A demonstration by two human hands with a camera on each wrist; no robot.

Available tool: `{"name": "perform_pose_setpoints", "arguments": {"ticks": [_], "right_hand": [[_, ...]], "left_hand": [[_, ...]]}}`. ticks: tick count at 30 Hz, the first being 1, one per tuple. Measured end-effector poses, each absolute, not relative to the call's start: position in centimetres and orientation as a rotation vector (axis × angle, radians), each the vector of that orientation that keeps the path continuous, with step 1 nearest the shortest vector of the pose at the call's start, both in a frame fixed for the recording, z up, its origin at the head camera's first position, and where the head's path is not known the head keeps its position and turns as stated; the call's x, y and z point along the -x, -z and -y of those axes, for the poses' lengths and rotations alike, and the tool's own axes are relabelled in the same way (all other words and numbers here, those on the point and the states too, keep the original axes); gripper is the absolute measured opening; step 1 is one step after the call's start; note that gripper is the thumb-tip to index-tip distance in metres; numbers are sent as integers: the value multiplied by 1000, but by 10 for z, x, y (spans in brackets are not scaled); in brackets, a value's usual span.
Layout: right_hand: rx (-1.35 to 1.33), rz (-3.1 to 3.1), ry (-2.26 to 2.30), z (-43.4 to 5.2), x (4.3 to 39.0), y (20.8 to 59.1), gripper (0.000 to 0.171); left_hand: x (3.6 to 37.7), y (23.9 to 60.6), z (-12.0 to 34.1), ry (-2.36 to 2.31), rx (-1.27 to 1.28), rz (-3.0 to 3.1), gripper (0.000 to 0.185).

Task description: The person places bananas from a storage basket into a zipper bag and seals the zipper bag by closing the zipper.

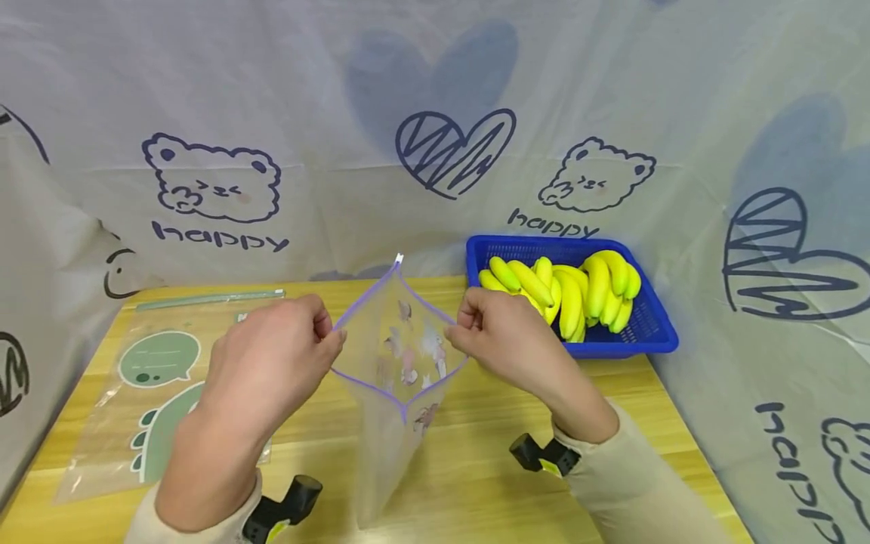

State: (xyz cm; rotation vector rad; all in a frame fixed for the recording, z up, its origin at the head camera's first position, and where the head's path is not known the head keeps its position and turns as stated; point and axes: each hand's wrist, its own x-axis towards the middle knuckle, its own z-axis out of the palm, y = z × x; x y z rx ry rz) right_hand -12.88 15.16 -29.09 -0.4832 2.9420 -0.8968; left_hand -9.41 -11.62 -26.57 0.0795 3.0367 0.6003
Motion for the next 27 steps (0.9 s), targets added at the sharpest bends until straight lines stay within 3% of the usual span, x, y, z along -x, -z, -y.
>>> {"name": "perform_pose_setpoints", "arguments": {"ticks": [6,14,20,27], "right_hand": [[352,-3057,748,-168,141,308,16],[442,-3060,822,-161,139,313,27],[343,-3090,719,-168,154,325,23],[502,-3070,814,-161,153,334,13]], "left_hand": [[97,284,125,-577,-47,-2989,9],[103,298,101,-702,-65,-3121,21],[102,309,102,-701,-22,-3290,13],[107,323,101,-583,-349,-3420,11]]}}
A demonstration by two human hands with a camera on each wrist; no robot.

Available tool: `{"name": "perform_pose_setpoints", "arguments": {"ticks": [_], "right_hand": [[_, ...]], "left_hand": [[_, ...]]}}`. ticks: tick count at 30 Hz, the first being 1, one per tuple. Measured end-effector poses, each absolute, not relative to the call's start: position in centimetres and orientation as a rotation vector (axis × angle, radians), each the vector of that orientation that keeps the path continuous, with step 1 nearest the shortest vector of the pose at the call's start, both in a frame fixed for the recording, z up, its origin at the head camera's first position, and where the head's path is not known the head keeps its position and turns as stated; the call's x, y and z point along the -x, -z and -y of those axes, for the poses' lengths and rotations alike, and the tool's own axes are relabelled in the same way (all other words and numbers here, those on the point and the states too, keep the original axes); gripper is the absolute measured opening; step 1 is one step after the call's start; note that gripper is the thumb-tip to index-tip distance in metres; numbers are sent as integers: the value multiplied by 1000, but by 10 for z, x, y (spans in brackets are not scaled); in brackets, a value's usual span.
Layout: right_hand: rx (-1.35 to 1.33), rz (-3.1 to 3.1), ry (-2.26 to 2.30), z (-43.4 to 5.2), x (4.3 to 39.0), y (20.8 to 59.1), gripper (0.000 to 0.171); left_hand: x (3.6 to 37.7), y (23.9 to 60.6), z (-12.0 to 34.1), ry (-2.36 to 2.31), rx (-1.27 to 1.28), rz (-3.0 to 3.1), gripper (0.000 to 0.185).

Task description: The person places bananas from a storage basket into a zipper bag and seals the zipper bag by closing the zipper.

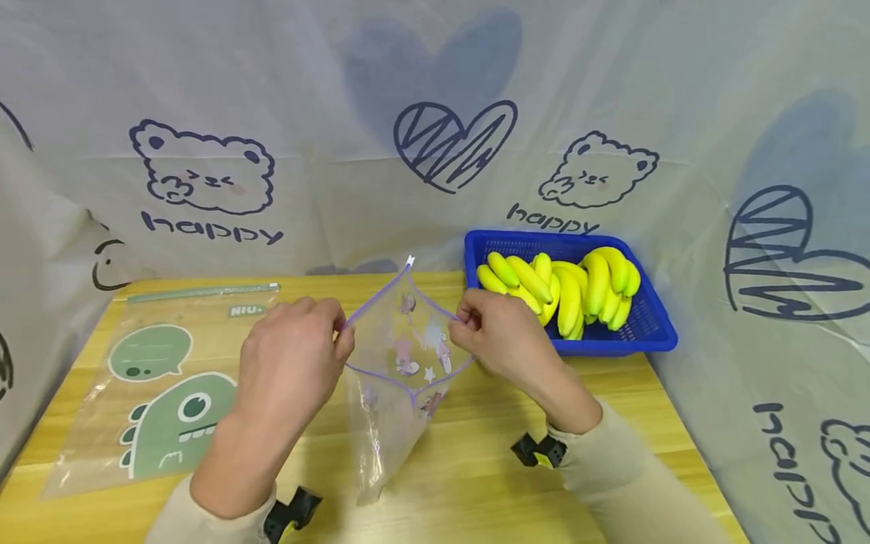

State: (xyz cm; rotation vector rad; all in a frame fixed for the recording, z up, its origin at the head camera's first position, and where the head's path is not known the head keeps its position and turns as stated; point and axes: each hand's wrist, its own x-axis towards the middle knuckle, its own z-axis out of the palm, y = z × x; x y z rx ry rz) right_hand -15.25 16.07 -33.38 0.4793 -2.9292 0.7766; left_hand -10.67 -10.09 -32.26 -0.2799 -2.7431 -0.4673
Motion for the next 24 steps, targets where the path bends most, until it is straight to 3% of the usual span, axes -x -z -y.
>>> {"name": "perform_pose_setpoints", "arguments": {"ticks": [6,11,17,24], "right_hand": [[-513,2875,-772,-159,147,339,12],[-579,2893,-823,-164,143,342,13],[-707,2933,-1078,-159,142,339,9],[-682,3001,-912,-158,154,344,7]], "left_hand": [[109,337,100,343,376,2658,20],[104,339,103,397,355,2689,13],[93,324,112,554,200,2862,9],[91,305,112,626,130,3081,9]]}}
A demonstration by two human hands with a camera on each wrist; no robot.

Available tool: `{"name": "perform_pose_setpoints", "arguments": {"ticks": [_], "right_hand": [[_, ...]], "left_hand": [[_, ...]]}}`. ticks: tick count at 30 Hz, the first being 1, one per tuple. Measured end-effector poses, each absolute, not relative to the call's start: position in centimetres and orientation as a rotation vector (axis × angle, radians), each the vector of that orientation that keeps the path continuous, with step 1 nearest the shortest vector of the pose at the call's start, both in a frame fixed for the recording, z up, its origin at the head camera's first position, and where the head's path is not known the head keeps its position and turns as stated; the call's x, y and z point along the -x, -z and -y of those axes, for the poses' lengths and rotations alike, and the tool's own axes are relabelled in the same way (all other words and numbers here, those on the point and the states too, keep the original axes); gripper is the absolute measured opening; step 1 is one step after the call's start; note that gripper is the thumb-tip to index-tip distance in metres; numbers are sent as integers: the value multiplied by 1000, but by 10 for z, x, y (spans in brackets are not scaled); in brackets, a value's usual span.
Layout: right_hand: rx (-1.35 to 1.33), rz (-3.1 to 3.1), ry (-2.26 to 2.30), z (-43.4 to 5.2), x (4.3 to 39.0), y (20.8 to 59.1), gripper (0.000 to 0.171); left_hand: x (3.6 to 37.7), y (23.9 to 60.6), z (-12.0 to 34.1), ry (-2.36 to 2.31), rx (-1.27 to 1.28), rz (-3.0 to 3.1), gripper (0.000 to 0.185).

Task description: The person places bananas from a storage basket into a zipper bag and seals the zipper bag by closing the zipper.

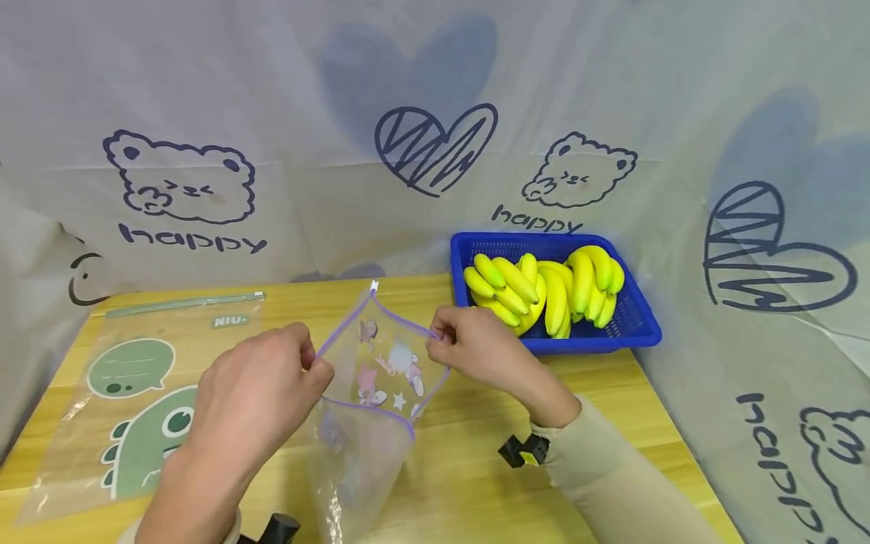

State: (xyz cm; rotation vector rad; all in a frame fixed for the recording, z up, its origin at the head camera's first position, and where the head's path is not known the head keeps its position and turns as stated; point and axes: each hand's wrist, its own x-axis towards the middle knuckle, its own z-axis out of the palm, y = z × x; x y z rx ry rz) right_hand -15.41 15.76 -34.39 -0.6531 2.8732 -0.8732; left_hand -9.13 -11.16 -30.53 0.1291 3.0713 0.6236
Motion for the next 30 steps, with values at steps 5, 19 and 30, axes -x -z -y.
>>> {"name": "perform_pose_setpoints", "arguments": {"ticks": [5,19,30], "right_hand": [[637,-2927,808,-159,156,348,9],[615,-2986,822,-154,158,358,12],[502,-3006,816,-153,156,353,10]], "left_hand": [[94,306,107,-614,-148,-3057,11],[107,320,103,-579,-234,-3036,18],[107,329,99,-622,-245,-3034,17]]}}
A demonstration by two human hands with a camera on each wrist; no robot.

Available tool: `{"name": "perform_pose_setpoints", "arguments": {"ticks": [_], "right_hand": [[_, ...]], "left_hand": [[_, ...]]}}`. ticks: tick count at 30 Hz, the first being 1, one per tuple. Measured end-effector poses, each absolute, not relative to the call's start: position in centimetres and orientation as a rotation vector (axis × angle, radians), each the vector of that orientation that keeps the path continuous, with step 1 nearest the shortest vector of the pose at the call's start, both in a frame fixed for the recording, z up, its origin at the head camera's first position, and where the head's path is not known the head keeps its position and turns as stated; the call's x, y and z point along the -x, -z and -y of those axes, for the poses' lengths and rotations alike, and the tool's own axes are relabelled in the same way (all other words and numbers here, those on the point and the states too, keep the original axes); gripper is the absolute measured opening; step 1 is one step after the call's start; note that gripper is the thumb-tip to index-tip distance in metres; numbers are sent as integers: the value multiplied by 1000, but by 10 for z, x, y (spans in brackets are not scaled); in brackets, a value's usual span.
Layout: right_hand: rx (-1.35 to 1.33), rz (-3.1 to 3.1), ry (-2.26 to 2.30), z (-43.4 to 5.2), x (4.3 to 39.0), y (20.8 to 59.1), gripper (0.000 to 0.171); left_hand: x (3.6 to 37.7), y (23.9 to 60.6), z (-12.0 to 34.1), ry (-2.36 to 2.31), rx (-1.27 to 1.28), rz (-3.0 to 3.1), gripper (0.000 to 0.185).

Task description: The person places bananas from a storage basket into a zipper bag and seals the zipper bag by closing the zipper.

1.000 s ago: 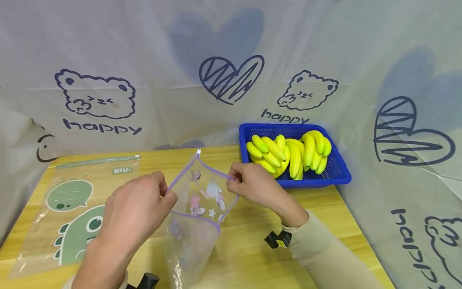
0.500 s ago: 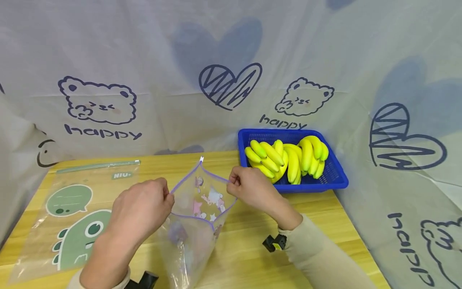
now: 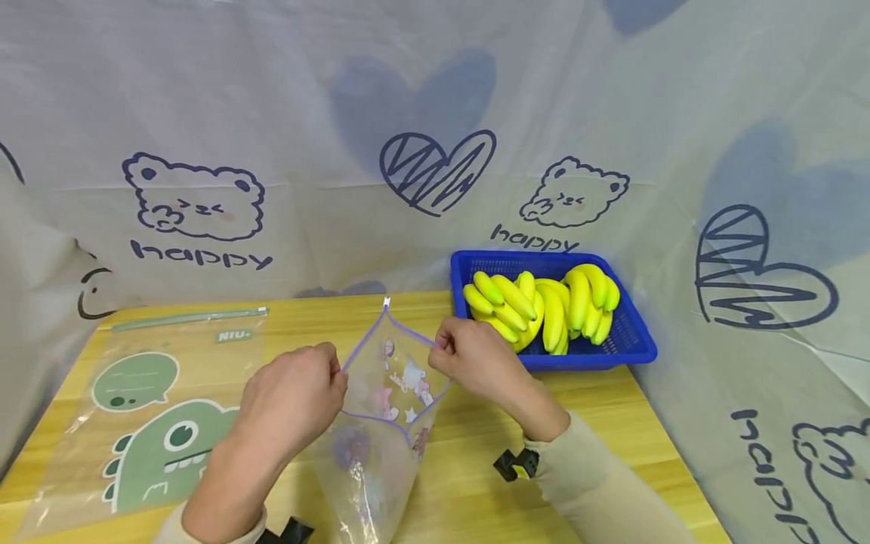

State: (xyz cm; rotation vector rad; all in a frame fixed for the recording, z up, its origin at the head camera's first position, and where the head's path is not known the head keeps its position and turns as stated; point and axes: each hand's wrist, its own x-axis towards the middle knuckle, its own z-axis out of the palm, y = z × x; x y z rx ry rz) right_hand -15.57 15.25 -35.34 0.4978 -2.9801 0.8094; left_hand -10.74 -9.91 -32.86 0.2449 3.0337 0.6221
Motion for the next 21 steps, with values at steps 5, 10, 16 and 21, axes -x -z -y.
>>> {"name": "perform_pose_setpoints", "arguments": {"ticks": [5,10,16,21], "right_hand": [[-487,2977,-790,-152,155,354,10],[-511,2948,-681,-149,156,355,12],[-367,3024,-602,-154,154,358,18],[-362,3046,-646,-159,157,361,15]], "left_hand": [[111,332,100,-658,-221,-3027,17],[115,336,100,-613,-260,-3110,18],[119,343,101,-587,-262,-3146,17],[119,344,99,-732,-259,-3029,14]]}}
